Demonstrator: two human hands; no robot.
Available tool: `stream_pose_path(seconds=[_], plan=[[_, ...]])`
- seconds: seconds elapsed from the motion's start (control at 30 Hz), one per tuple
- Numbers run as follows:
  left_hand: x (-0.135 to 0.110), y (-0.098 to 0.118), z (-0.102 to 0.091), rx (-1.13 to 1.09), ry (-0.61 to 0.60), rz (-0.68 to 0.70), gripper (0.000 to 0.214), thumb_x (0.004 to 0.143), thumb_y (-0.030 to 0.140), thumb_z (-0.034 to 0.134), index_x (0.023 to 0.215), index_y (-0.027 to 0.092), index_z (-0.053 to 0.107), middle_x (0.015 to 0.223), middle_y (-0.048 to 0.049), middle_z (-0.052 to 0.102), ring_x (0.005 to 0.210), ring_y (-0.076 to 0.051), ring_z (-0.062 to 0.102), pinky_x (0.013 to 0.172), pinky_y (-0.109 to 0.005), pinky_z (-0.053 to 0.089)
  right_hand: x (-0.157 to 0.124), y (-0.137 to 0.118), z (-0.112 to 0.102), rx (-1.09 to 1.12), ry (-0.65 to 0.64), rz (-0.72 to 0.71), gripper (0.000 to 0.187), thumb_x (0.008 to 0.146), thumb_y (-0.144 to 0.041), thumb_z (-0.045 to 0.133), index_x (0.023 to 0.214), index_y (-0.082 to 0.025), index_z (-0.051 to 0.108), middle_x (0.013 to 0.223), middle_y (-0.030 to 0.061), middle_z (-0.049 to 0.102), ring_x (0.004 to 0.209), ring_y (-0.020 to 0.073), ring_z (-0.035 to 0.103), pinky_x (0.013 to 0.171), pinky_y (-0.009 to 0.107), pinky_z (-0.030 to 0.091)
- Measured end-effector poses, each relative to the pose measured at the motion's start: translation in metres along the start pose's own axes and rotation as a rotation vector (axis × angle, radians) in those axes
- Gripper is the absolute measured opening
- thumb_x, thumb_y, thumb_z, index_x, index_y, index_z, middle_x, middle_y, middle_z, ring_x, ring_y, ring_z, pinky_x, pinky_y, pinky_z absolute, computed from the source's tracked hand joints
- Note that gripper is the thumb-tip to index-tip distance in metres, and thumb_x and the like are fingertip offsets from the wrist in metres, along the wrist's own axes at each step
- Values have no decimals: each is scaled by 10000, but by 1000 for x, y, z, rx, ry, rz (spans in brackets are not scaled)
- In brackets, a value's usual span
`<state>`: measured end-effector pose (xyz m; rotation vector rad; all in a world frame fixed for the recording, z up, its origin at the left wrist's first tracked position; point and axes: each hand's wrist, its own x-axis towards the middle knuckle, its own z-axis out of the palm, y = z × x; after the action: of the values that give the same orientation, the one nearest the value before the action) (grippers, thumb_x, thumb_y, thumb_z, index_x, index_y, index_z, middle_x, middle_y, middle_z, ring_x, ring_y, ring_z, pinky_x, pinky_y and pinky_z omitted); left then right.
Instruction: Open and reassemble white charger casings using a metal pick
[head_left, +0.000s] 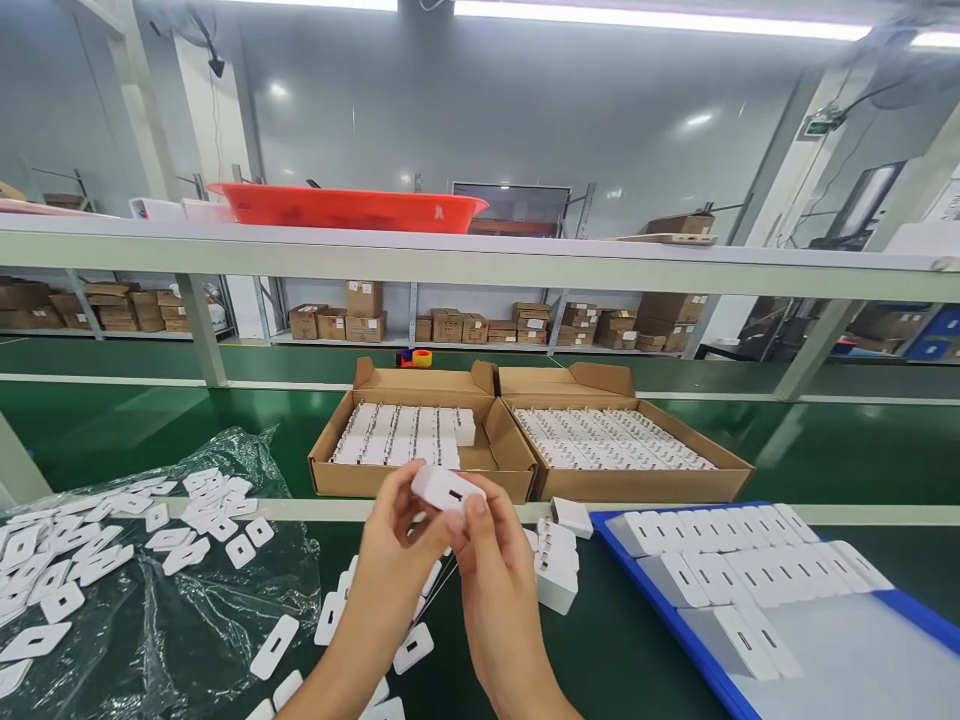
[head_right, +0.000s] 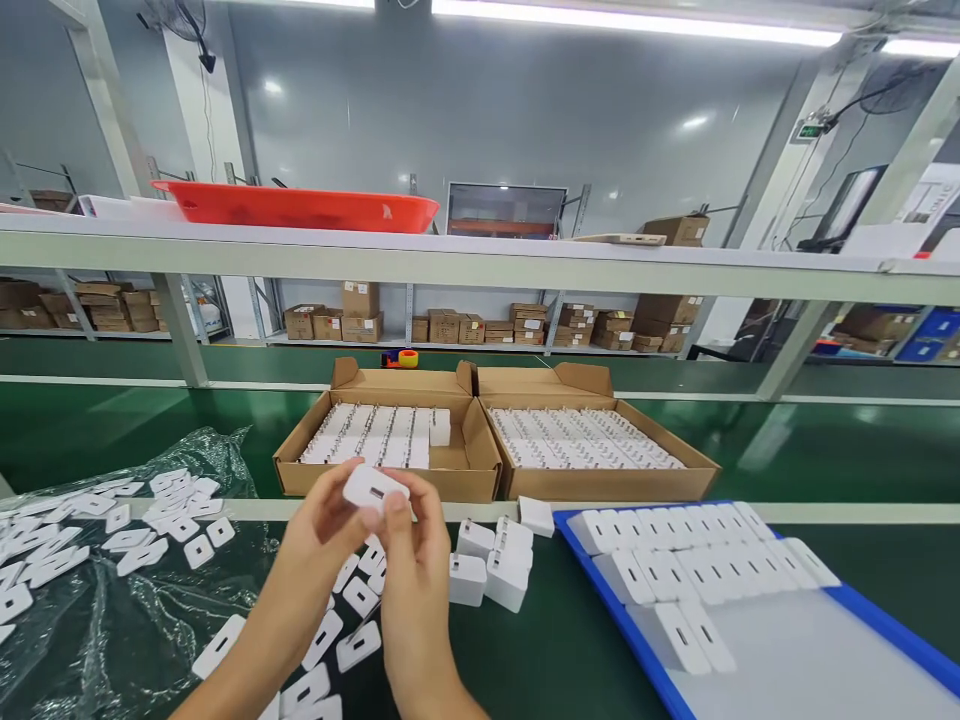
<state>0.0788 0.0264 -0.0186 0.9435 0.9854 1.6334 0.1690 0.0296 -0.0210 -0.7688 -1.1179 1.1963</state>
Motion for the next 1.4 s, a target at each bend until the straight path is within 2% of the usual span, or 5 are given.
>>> stream_pose_path(seconds=[0.53, 0.73, 0.97, 1.23, 1.4], plan=[[-19, 27, -8, -120, -21, 154, 654, 717, 367, 754, 1288, 151, 521, 1171, -118, 670, 1046, -258, 653, 803, -243, 566, 8, -15, -19, -452, -193, -349, 298, 975, -458, 419, 1239, -332, 476, 1344, 25, 467, 1144, 152, 539, 885, 233, 517], [-21, 37, -23, 52, 85, 71, 625, 673, 311, 728, 1245, 126, 555, 1141, -98, 694, 1063, -248, 653, 814, -219, 569, 16, 70, -67, -1418, -696, -717, 438, 825, 21, 460, 1197, -181, 574, 1197, 83, 637, 1066, 204, 604, 834, 282, 542], [-23, -32, -53, 151, -63, -139, 572, 660, 336, 716, 1175, 118, 599, 1100, -132, 696, 1017, -278, 659, 823, -323, 568, -9, 114, -80, -1550, -751, -853, 229, 820, 31, 469, 798, -137, 623, 769, 82, 668, 745, 238, 632, 672, 346, 530], [-54, -56, -69, 208, 44, -131, 572, 694, 439, 705, 1195, 180, 611, 1216, -138, 644, 1075, -297, 629, 797, -299, 565, -11, 56, -95, -1413, -259, -676, 233, 974, -106, 305, 1055, -171, 514, 800, 58, 654, 663, 167, 648, 597, 268, 516], [-50, -57, -72, 221, 153, -187, 511, 700, 399, 705, 1157, 183, 628, 1208, -126, 645, 1089, -288, 622, 783, -291, 563, -22, 45, -86, -1470, -792, -324, 540, 701, 127, 310, 1004, -178, 637, 995, 61, 667, 817, 194, 669, 639, 287, 556]])
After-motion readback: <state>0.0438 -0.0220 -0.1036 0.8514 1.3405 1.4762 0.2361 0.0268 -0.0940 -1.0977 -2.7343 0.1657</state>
